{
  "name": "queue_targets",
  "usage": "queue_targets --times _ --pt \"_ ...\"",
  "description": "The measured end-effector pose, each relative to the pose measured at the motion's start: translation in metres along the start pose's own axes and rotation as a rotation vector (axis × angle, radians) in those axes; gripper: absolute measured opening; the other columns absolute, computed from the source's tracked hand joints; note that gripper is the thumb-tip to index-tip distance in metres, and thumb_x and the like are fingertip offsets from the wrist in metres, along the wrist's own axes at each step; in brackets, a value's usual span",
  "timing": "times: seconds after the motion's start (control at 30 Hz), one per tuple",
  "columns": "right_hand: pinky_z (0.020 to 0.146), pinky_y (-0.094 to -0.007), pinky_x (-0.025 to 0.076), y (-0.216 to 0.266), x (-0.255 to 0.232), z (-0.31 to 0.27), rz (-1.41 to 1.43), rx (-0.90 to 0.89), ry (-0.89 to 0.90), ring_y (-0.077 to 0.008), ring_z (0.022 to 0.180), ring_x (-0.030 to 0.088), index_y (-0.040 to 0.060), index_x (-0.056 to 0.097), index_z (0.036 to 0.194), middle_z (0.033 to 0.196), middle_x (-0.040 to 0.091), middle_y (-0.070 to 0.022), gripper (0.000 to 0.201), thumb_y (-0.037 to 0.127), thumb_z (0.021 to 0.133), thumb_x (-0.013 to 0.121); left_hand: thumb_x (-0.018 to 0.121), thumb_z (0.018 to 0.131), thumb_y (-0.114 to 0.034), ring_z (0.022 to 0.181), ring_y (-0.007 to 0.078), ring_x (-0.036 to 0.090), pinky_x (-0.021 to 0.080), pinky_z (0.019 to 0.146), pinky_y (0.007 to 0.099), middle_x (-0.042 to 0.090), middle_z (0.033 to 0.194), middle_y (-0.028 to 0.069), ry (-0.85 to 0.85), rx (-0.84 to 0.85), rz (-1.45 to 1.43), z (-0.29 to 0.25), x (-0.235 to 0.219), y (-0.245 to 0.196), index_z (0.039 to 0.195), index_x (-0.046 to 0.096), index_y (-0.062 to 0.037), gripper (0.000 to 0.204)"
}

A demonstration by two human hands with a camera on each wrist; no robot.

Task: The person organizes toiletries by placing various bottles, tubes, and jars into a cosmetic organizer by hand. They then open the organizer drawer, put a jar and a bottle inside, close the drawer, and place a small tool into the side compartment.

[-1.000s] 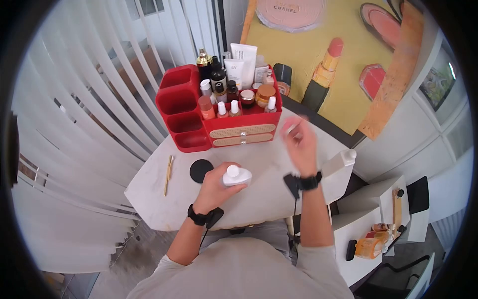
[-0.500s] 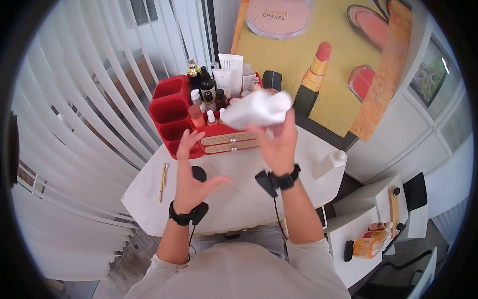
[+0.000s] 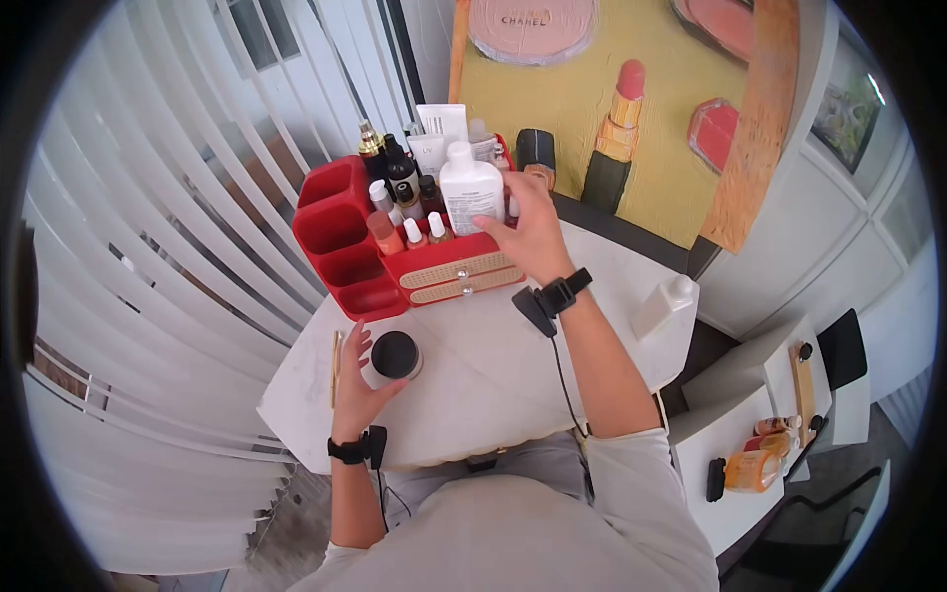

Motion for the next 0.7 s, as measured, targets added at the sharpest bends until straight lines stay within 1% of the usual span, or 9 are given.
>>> queue_targets --times 0.07,0.1,0.17,0.23,0.33,0.47,0.53,0.63,0.7 --pt "0.103 -0.0422 0.052 0.032 -0.021 -0.017 -0.138 -0.239 -0.235 -0.0344 0.120 0.063 0.0023 0.065 0.130 0.128 0.067 -0.0165 0.058 0.015 0.081 0.092 0.095 0.069 -0.002 0.142 0.0362 0.052 0.046 0.116 0.0464 0.048 0.158 0.0182 0.008 0.026 -0.010 0.006 0.008 0.009 0.167 0.032 -0.0087 0.117" --pt "0.103 -0.0422 0.052 0.024 -0.019 -0.032 -0.137 -0.234 -0.224 -0.0344 0.120 0.063 0.0023 0.065 0.130 0.128 0.067 -0.0165 0.058 0.015 0.081 0.092 0.093 0.069 0.000 0.141 0.0356 0.052 0.047 0.115 0.0444 0.048 0.158 0.0187 0.016 0.059 -0.019 0.007 0.013 0.012 0.167 0.033 -0.0094 0.116" --pt "0.100 -0.0411 0.054 -0.040 -0.022 -0.073 -0.051 0.204 -0.300 -0.0318 0.111 0.068 0.0055 0.067 0.126 0.127 0.070 -0.0147 0.048 0.014 0.083 0.089 0.092 0.069 0.000 0.138 0.0353 0.055 0.048 0.114 0.0426 0.052 0.152 0.0190 0.009 0.077 -0.022 0.011 0.019 0.016 0.166 0.035 -0.0091 0.114" --pt "0.094 -0.0409 0.057 -0.058 0.022 -0.106 0.072 0.300 0.152 -0.0309 0.104 0.072 0.0062 0.068 0.120 0.124 0.072 -0.0140 0.036 0.012 0.088 0.083 0.092 0.069 0.000 0.134 0.0351 0.058 0.049 0.113 0.0408 0.057 0.147 0.0193 0.000 0.095 -0.021 0.013 0.020 0.009 0.165 0.036 -0.0087 0.112" --pt "0.090 -0.0436 0.058 -0.032 0.064 -0.124 0.065 0.202 0.404 -0.0336 0.104 0.073 0.0046 0.070 0.118 0.114 0.075 -0.0149 0.029 0.008 0.091 0.079 0.093 0.067 -0.003 0.125 0.0327 0.064 0.052 0.110 0.0391 0.065 0.131 0.0170 0.020 -0.019 0.024 0.011 0.015 -0.001 0.163 0.039 -0.0074 0.110" --pt "0.092 -0.0403 0.060 -0.038 0.085 -0.118 0.147 0.086 0.344 -0.0291 0.106 0.073 0.0027 0.069 0.122 0.117 0.075 -0.0141 0.028 0.006 0.096 0.076 0.096 0.066 -0.007 0.116 0.0274 0.068 0.053 0.106 0.0394 0.069 0.119 0.0128 0.028 0.030 -0.145 0.008 0.010 -0.019 0.159 0.043 -0.0066 0.107" --pt "0.091 -0.0426 0.060 -0.044 0.087 -0.121 0.128 0.196 0.337 -0.0334 0.105 0.074 0.0039 0.070 0.123 0.116 0.076 -0.0164 0.028 0.006 0.095 0.075 0.097 0.065 -0.008 0.116 0.0255 0.068 0.053 0.105 0.0395 0.068 0.119 0.0123 0.009 0.047 -0.212 0.007 0.009 -0.033 0.158 0.044 -0.0066 0.106" --pt "0.088 -0.0482 0.058 -0.009 0.067 -0.143 -0.036 0.163 0.369 -0.0404 0.100 0.073 0.0037 0.070 0.117 0.108 0.075 -0.0204 0.024 0.004 0.093 0.072 0.097 0.067 -0.011 0.112 0.0239 0.068 0.054 0.102 0.0407 0.068 0.119 0.0110 -0.071 0.199 -0.237 0.015 -0.001 -0.070 0.155 0.047 -0.0058 0.101" --pt "0.088 -0.0488 0.058 0.012 0.050 -0.164 -0.008 0.136 0.335 -0.0412 0.100 0.072 0.0032 0.070 0.116 0.106 0.075 -0.0195 0.024 0.003 0.092 0.073 0.097 0.069 -0.017 0.108 0.0254 0.068 0.054 0.096 0.0398 0.068 0.116 0.0108 -0.111 0.271 -0.025 0.021 -0.002 -0.094 0.146 0.051 -0.0039 0.091"
Point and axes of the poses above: each hand's wrist, its own z-axis towards the middle knuckle, its own x-axis out of the palm, y = z × x, the point moved 8 cm from there along z, towards the middle knuckle
